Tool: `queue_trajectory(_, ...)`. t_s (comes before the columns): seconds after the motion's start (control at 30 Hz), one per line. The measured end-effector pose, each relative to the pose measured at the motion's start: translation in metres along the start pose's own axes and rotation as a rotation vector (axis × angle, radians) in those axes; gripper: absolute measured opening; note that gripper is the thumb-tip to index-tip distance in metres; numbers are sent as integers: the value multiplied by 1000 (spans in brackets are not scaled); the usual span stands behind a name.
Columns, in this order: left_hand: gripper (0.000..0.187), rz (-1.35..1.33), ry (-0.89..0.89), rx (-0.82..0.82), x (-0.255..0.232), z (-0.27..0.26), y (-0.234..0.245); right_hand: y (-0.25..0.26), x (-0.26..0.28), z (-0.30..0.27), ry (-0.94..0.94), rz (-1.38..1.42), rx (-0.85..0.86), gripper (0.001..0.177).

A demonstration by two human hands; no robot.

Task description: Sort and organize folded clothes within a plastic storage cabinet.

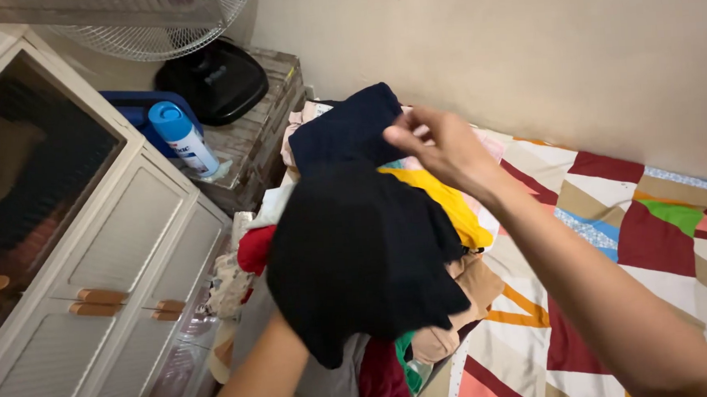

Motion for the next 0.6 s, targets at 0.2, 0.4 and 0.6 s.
queue_trajectory(0.2, 53, -121, -19, -85, -12, 3, -3, -17, -42, -23, -201, 34, 248, 63)
queue_trajectory(0.4, 47, -235, -35, -184, -19, -1, 2, -53, -19, -37, -97, 746, 536, 60)
queue_trajectory(0.6, 43, -362, -56, -278, -18, -3, 8, -55, -25, -36, -361, 900, 361, 38)
Point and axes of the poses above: each hand's wrist, its own z-axis towards the middle knuckle, its own y-axis out of the back of the hand, x = y × z, the point moved 8 cm from there along z, towards the middle knuckle, and after that the axes turned 13 degrees about x, right-handed, at the moved point
